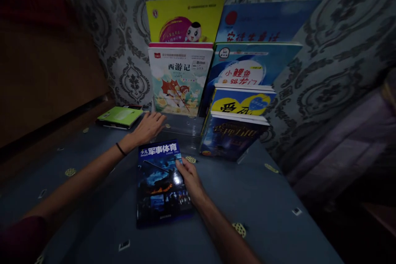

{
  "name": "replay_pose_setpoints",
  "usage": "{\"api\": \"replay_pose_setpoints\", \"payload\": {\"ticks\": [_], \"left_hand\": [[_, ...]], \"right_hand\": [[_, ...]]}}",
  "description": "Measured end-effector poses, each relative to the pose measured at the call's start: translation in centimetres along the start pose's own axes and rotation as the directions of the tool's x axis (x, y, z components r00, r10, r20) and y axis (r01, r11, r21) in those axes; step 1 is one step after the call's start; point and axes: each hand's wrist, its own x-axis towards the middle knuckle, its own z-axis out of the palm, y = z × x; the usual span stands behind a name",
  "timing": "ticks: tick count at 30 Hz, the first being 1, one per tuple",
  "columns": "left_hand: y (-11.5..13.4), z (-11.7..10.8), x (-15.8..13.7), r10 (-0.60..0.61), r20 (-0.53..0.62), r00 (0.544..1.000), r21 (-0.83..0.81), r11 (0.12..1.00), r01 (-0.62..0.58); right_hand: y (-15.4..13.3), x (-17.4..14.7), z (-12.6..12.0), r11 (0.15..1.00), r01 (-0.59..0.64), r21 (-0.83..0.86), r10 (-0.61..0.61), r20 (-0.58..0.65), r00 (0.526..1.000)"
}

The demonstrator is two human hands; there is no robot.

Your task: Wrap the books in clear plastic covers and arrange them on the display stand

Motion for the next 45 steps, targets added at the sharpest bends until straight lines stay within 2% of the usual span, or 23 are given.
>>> {"api": "replay_pose_setpoints", "payload": {"ticks": [2,5,8,10,13,16,20,25,30,36,41,45], "left_hand": [[-0.1,0.4,-0.6,0.005,-0.057,0.998,-0.006,1.0,-0.005],[-1.4,1.5,-2.2,0.033,-0.2,0.979,-0.03,0.999,-0.04],[-3.7,2.4,-4.2,-0.065,-0.229,0.971,-0.072,0.996,0.05],[-5.6,2.6,-5.5,-0.205,-0.192,0.96,-0.069,0.978,0.195],[-8.0,2.7,-7.0,-0.32,-0.114,0.941,-0.019,0.947,0.32],[-9.6,3.0,-7.9,-0.388,0.028,0.921,0.064,0.921,0.385],[-10.6,3.3,-8.1,-0.424,0.207,0.882,0.158,0.904,0.398],[-11.0,2.4,-7.3,-0.387,0.332,0.86,0.22,0.919,0.328],[-11.5,0.6,-6.8,-0.369,0.392,0.843,0.267,0.922,0.279],[-11.4,-0.2,-7.3,-0.381,0.398,0.835,0.293,0.915,0.278],[-9.5,0.4,-7.4,-0.386,0.393,0.834,0.238,0.919,0.313],[-7.7,-0.7,-7.5,-0.392,0.331,0.858,0.141,0.92,0.365]], "right_hand": [[-0.1,0.0,0.0,1.0,0.012,-0.021,-0.011,0.021,1.0],[0.0,0.1,-0.2,0.999,0.02,-0.044,-0.017,0.06,0.998],[0.1,0.2,-0.3,0.997,0.032,-0.065,-0.027,0.074,0.997],[0.1,0.2,-0.3,0.996,0.04,-0.081,-0.033,0.076,0.997],[0.1,0.2,-0.4,0.996,0.037,-0.082,-0.031,0.07,0.997],[0.3,0.3,-0.4,0.999,0.021,-0.049,-0.018,0.06,0.998],[0.5,0.4,-0.5,0.999,0.024,-0.038,-0.021,0.065,0.998],[0.6,0.4,-0.6,0.999,0.037,-0.032,-0.034,0.086,0.996],[0.8,0.4,-0.7,0.998,0.054,-0.019,-0.051,0.104,0.993],[0.9,0.6,-0.8,0.998,0.068,-0.01,-0.067,0.114,0.991],[0.9,0.6,-0.7,0.998,0.065,-0.02,-0.062,0.106,0.992],[0.7,0.5,-0.6,0.995,0.093,-0.047,-0.088,0.089,0.992]]}}
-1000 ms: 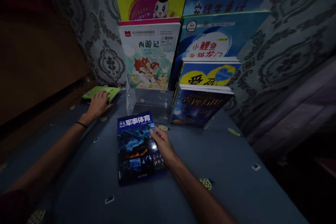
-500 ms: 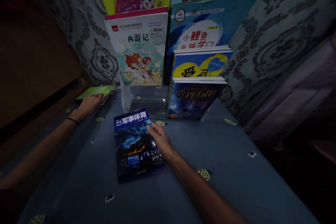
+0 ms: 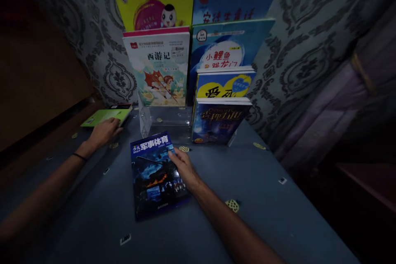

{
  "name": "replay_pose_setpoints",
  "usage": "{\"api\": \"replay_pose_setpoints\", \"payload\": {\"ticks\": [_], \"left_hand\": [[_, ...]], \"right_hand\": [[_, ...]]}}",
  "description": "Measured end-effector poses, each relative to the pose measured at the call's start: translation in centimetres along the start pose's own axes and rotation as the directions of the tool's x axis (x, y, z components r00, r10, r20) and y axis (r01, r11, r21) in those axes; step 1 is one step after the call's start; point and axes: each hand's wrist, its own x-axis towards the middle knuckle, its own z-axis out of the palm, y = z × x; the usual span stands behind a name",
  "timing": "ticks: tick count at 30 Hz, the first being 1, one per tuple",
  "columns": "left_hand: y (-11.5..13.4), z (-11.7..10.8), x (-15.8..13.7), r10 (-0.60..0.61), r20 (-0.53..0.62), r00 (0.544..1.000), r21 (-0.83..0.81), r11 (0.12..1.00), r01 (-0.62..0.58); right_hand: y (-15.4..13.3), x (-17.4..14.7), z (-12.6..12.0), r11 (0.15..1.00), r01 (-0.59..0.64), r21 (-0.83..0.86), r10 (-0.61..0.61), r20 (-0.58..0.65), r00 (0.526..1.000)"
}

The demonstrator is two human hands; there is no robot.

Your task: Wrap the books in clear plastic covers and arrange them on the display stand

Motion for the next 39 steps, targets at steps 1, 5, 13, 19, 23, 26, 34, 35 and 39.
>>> {"api": "replay_pose_setpoints", "payload": {"ticks": [1,5,13,19,23,26,34,35,39], "left_hand": [[0.5,-0.3,-0.6,0.009,-0.02,1.0,-0.088,0.996,-0.011],[3.8,-0.6,-4.7,0.02,0.075,0.997,-0.823,0.565,0.051],[9.2,-0.9,-11.8,0.331,0.473,0.816,-0.814,-0.19,0.549],[7.0,-2.8,-10.9,0.348,0.39,0.852,-0.854,-0.211,0.477],[5.2,-3.7,-9.7,0.354,0.332,0.874,-0.895,-0.173,0.41],[4.8,-5.1,-7.8,0.36,0.2,0.911,-0.951,-0.151,0.268],[5.5,-13.3,-0.1,0.06,-0.424,0.904,-0.905,-0.069,-0.42],[5.7,-14.1,0.6,0.027,-0.486,0.874,-0.873,-0.055,-0.484],[6.2,-14.8,2.4,-0.017,-0.593,0.805,-0.805,-0.009,-0.593]], "right_hand": [[0.0,0.0,0.0,1.0,-0.002,0.005,0.002,-0.003,1.0],[-0.2,-0.3,0.2,0.999,0.001,0.04,0.0,-0.035,0.999],[-0.8,-0.5,0.9,0.998,0.032,0.05,-0.026,-0.113,0.993],[-2.0,-1.9,0.2,1.0,-0.03,0.004,0.029,0.233,0.972],[-4.2,-2.1,-1.3,0.978,-0.021,-0.207,0.105,0.403,0.909],[-7.2,-0.9,-1.8,0.922,0.136,-0.363,0.025,0.405,0.914],[-16.8,2.9,0.6,0.409,0.573,-0.71,-0.555,0.305,0.774],[-17.4,3.2,0.9,0.362,0.57,-0.737,-0.588,0.294,0.753],[-18.0,4.5,1.0,0.335,0.534,-0.776,-0.635,0.233,0.737]]}}
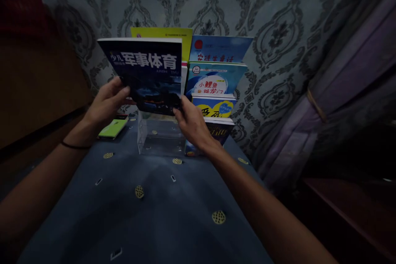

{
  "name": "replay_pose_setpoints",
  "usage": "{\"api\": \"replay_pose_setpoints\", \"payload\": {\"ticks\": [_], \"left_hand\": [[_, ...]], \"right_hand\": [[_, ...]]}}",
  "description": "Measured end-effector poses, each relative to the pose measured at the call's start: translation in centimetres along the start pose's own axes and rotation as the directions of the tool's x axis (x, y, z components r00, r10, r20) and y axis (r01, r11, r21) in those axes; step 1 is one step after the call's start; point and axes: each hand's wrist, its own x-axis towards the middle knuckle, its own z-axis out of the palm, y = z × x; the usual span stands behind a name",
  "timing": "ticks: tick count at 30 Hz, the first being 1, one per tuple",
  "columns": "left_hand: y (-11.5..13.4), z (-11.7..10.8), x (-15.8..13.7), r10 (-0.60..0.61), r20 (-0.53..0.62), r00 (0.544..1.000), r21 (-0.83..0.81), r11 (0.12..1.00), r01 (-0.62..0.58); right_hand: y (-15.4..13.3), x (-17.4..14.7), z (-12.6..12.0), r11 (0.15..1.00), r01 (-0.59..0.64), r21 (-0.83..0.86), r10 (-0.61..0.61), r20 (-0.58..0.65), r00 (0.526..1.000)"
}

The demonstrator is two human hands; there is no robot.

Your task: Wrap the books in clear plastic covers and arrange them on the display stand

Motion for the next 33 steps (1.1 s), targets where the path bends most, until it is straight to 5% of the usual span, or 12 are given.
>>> {"api": "replay_pose_setpoints", "payload": {"ticks": [15,25,33], "left_hand": [[-8.6,-0.1,-1.5,-0.204,-0.036,0.978,-0.026,0.979,0.203],[-10.9,-0.3,-1.6,-0.179,-0.014,0.984,0.084,0.98,0.18],[-11.5,0.1,-1.5,-0.115,-0.051,0.992,0.171,0.978,0.122]], "right_hand": [[6.0,-0.6,4.6,0.951,-0.137,-0.279,0.146,0.011,0.989],[7.7,-1.0,5.9,0.911,-0.164,-0.378,0.187,0.024,0.982],[6.4,-0.5,6.2,0.821,-0.275,-0.5,0.314,-0.007,0.949]]}}
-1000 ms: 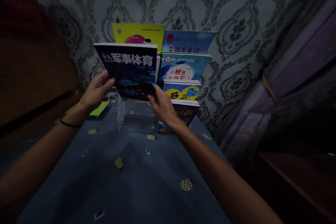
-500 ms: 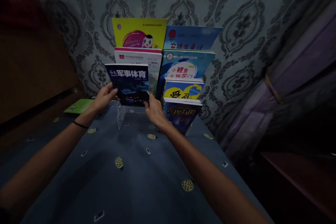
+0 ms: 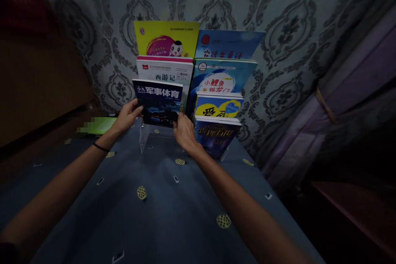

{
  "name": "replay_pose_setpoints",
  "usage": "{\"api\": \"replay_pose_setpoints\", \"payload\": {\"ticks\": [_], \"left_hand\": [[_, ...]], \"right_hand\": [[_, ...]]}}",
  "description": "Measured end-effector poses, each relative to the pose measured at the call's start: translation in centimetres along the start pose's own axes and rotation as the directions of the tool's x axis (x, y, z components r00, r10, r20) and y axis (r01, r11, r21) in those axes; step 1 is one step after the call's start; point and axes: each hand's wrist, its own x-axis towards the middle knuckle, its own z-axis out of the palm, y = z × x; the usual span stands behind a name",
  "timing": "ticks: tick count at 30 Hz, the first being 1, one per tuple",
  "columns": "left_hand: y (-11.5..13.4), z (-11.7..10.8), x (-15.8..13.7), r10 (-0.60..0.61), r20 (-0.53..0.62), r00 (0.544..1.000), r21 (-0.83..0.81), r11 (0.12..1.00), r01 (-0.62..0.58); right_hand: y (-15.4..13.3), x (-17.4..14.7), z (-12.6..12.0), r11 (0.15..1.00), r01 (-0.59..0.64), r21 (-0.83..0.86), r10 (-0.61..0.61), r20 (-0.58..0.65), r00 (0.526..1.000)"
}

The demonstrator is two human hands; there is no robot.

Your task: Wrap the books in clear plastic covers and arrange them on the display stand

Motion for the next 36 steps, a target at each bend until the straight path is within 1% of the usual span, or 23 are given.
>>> {"api": "replay_pose_setpoints", "payload": {"ticks": [4,8,12,17,21,25,30,36], "left_hand": [[-0.3,0.2,0.0,0.003,0.002,1.0,0.058,0.998,-0.003],[-0.2,0.3,-0.3,0.009,-0.052,0.999,0.177,0.984,0.0],[0.3,0.4,-1.0,0.041,-0.136,0.99,0.345,0.939,0.008],[0.7,0.7,-1.7,0.061,-0.162,0.985,0.472,0.882,0.023],[0.7,0.8,-1.8,0.074,-0.162,0.984,0.528,0.849,0.023],[0.5,0.8,-1.7,0.08,-0.165,0.983,0.559,0.829,0.026],[0.2,0.8,-1.6,0.074,-0.163,0.984,0.576,0.817,0.034],[0.3,0.8,-1.6,0.068,-0.133,0.989,0.585,0.81,0.023]], "right_hand": [[-0.8,-0.3,-0.6,0.996,-0.063,-0.064,0.066,0.037,0.997],[-1.6,-0.4,-1.2,0.987,-0.108,-0.116,0.118,0.084,0.989],[-2.3,-0.5,-1.8,0.979,-0.136,-0.152,0.154,0.116,0.981],[-2.7,-0.6,-2.0,0.974,-0.149,-0.17,0.171,0.126,0.977],[-2.8,-0.7,-1.9,0.972,-0.157,-0.175,0.177,0.104,0.979],[-2.9,-0.6,-1.6,0.969,-0.167,-0.18,0.177,0.045,0.983],[-3.2,-0.3,-1.3,0.964,-0.192,-0.185,0.195,-0.004,0.981],[-3.5,-0.3,-1.1,0.964,-0.207,-0.167,0.202,-0.044,0.978]]}}
